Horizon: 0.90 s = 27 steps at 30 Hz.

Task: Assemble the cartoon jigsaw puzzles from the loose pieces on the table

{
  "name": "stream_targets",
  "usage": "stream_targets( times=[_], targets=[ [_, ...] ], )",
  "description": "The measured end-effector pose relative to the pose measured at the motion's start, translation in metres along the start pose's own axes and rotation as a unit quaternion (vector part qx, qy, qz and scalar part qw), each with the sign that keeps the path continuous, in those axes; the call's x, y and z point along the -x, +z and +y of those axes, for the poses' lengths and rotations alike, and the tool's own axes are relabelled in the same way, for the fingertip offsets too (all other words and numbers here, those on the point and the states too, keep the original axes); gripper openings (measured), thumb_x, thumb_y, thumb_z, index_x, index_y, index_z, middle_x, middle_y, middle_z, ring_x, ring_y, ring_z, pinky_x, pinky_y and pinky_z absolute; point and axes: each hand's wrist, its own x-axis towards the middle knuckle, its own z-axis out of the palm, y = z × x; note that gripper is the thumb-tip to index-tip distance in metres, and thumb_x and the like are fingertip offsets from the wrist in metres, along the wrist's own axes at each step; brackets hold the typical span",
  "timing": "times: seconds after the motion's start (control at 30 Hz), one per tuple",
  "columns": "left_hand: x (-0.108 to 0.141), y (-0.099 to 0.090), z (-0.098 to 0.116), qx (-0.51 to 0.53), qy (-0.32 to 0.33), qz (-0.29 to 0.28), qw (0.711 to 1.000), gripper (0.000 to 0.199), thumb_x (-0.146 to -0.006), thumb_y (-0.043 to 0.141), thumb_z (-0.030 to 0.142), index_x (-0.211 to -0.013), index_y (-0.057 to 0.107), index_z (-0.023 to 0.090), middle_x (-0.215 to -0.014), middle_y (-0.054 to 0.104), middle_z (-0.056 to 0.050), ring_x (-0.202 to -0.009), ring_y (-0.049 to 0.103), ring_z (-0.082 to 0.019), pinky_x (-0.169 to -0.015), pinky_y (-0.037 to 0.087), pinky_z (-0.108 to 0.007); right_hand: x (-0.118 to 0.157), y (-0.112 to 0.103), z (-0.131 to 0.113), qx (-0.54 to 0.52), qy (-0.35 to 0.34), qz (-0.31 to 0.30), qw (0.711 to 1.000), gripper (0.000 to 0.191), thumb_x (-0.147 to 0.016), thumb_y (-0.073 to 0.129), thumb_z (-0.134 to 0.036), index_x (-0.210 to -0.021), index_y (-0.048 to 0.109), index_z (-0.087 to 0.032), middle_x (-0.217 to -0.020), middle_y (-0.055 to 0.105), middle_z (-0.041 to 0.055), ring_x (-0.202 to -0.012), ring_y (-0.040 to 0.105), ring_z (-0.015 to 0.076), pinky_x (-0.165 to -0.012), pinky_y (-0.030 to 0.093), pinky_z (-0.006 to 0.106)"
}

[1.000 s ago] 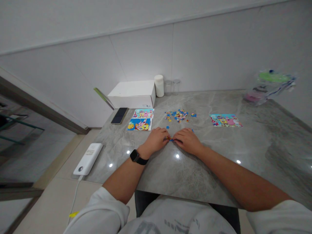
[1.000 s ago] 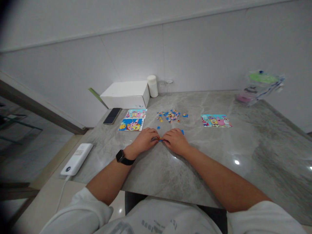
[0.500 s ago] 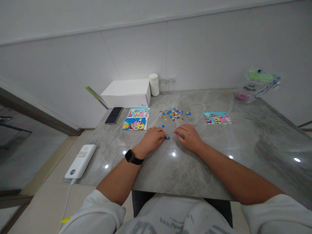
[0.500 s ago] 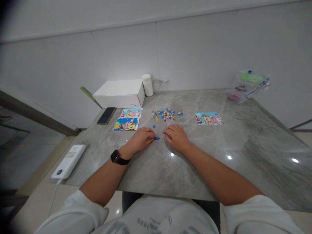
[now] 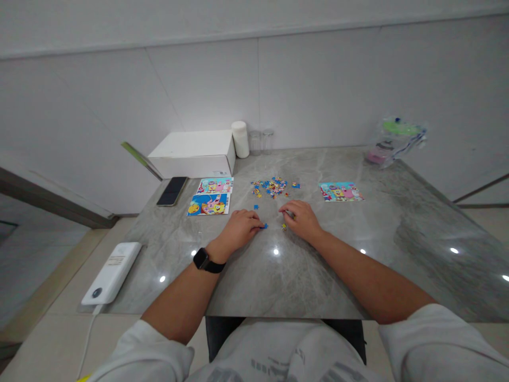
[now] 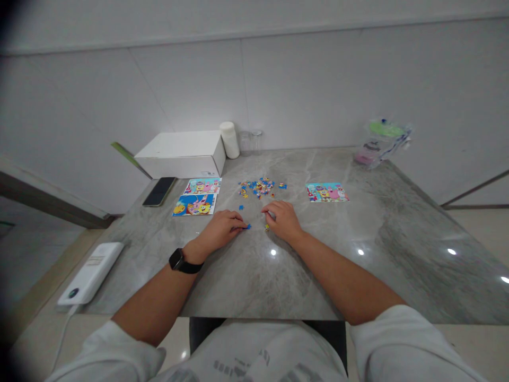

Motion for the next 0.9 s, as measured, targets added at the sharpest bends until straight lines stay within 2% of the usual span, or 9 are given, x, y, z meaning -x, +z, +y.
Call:
stream_targets(
  times=[0.2, 0.4, 0.5, 0.7, 0.9],
  targets=[
    [0.001, 0.0, 0.005, -0.001, -0.009, 0.002, 1.0, 0.021, -0.091, 0.07, 0.02, -0.101, 0.084, 0.033, -0.104, 0.077, -0.006, -0.103, 0.067, -0.025, -0.104, 0.041, -0.044, 0.002, 0.002, 0.006, -0.006, -0.004, -0.002, 1.0, 0.018, -0.093, 0.062, -0.016, -0.1, 0.076, -0.024, -0.1, 0.078, 0.0051, -0.098, 0.07, 0.0243, -0.094, 0.048, 0.041],
    [-0.001, -0.002, 0.006, -0.025, 0.004, 0.005, 1.0, 0.017, -0.092, 0.07, 0.02, -0.1, 0.082, 0.03, -0.106, 0.077, -0.006, -0.103, 0.067, -0.026, -0.101, 0.042, -0.044, 0.002, 0.004, 0.007, -0.003, -0.015, -0.005, 1.0, 0.018, -0.094, 0.062, -0.016, -0.099, 0.076, -0.025, -0.1, 0.078, 0.0053, -0.098, 0.07, 0.0239, -0.093, 0.048, 0.041],
    [-0.002, -0.004, 0.002, -0.015, -0.006, 0.038, 0.999, 0.014, -0.092, 0.072, 0.022, -0.1, 0.081, 0.029, -0.109, 0.077, -0.006, -0.102, 0.068, -0.026, -0.1, 0.045, -0.043, 0.002, 0.004, 0.007, -0.01, -0.014, -0.002, 1.0, 0.018, -0.093, 0.062, -0.015, -0.099, 0.076, -0.025, -0.1, 0.078, 0.005, -0.097, 0.071, 0.0238, -0.093, 0.049, 0.041],
    [-0.004, -0.003, -0.012, 0.03, -0.057, 0.149, 0.987, 0.019, -0.094, 0.067, 0.021, -0.108, 0.079, 0.024, -0.106, 0.074, -0.007, -0.099, 0.069, -0.023, -0.095, 0.053, -0.039, 0.001, 0.003, 0.006, -0.008, -0.015, -0.004, 1.0, 0.019, -0.092, 0.06, -0.014, -0.098, 0.074, -0.025, -0.097, 0.078, 0.0047, -0.095, 0.071, 0.0241, -0.091, 0.05, 0.041],
    [-0.01, 0.013, -0.016, 0.088, -0.077, 0.172, 0.978, 0.021, -0.097, 0.061, 0.021, -0.112, 0.075, 0.021, -0.104, 0.071, -0.007, -0.085, 0.065, -0.017, -0.082, 0.054, -0.032, 0.002, -0.005, -0.005, -0.002, -0.008, 0.01, 1.0, 0.02, -0.095, 0.059, -0.017, -0.108, 0.073, -0.024, -0.103, 0.077, 0.0072, -0.096, 0.071, 0.0249, -0.091, 0.051, 0.042]
  ],
)
